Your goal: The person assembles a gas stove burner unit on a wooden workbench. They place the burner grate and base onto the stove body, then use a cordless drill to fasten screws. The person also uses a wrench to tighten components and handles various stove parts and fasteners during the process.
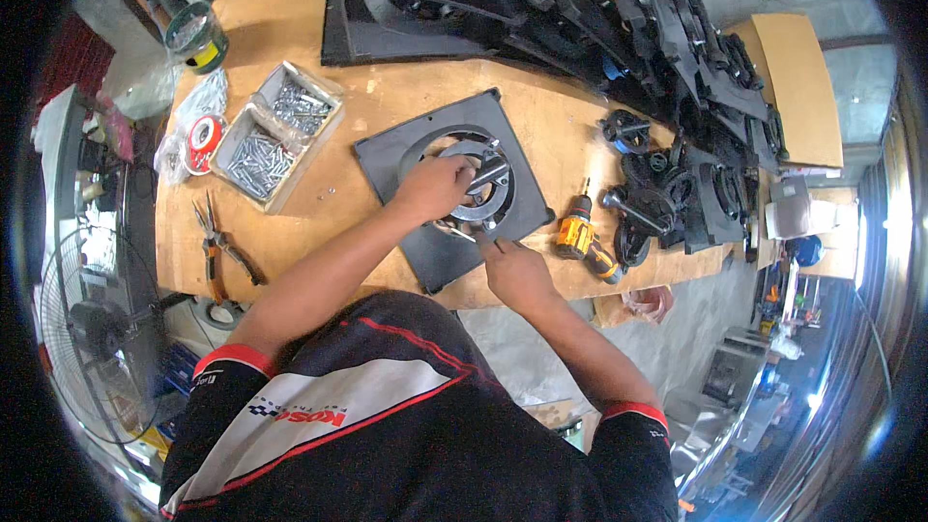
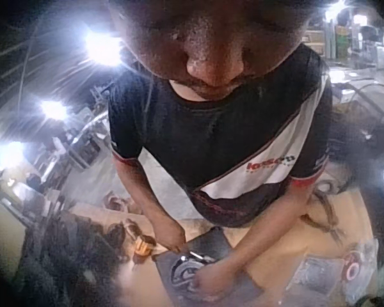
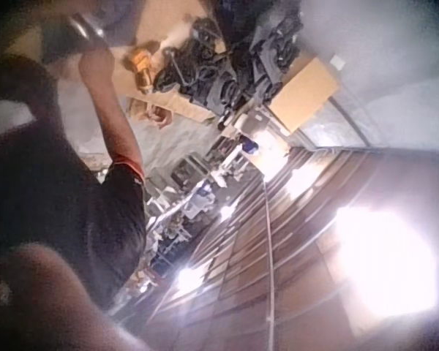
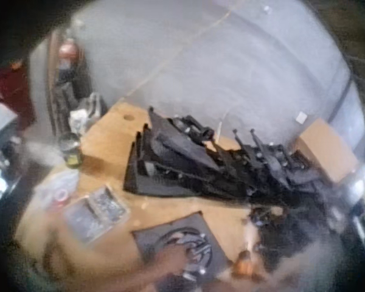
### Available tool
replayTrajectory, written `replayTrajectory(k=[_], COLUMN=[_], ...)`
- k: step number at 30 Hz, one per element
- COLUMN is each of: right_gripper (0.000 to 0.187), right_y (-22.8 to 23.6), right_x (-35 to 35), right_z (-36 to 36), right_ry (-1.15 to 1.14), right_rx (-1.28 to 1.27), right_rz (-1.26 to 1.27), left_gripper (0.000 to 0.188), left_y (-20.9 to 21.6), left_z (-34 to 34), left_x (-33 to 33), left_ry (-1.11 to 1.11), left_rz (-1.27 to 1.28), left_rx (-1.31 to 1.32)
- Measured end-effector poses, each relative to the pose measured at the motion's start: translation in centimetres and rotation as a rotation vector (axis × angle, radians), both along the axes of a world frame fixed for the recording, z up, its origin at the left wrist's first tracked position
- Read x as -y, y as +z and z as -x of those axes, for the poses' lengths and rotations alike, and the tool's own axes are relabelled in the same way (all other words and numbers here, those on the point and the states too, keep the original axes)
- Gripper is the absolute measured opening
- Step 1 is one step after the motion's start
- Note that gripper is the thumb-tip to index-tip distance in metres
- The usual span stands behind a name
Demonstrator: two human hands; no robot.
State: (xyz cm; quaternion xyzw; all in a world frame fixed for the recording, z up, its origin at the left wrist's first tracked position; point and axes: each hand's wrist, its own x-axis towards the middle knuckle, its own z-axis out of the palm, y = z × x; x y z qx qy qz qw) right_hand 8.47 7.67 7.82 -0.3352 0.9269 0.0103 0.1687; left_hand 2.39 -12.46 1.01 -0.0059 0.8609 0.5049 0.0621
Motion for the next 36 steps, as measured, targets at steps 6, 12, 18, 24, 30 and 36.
replayTrajectory(k=[6,12,18,24,30,36], right_gripper=[0.039,0.038,0.037,0.031,0.026,0.033], right_y=[-0.3,-1.5,-2.0,-2.8,-1.5,0.0], right_x=[-0.4,-1.7,-0.8,-1.3,-0.2,-1.1], right_z=[1.1,0.7,0.6,1.6,1.7,1.8], right_ry=[0.094,0.118,0.133,0.187,0.081,-0.549], right_rx=[-0.057,-0.106,-0.141,-0.112,0.001,0.297], right_rz=[0.011,-0.028,-0.104,-0.142,-0.186,0.315], left_gripper=[0.031,0.032,0.032,0.031,0.029,0.028], left_y=[-0.1,-0.5,0.1,-0.3,-0.6,-1.2], left_z=[0.7,0.8,0.6,0.9,0.6,1.0], left_x=[0.0,-0.1,0.2,-0.1,-0.1,0.1], left_ry=[0.031,0.035,0.013,0.003,0.03,0.046], left_rz=[0.025,0.046,0.023,0.046,0.014,0.038], left_rx=[-0.034,-0.035,0.024,0.007,0.005,-0.019])
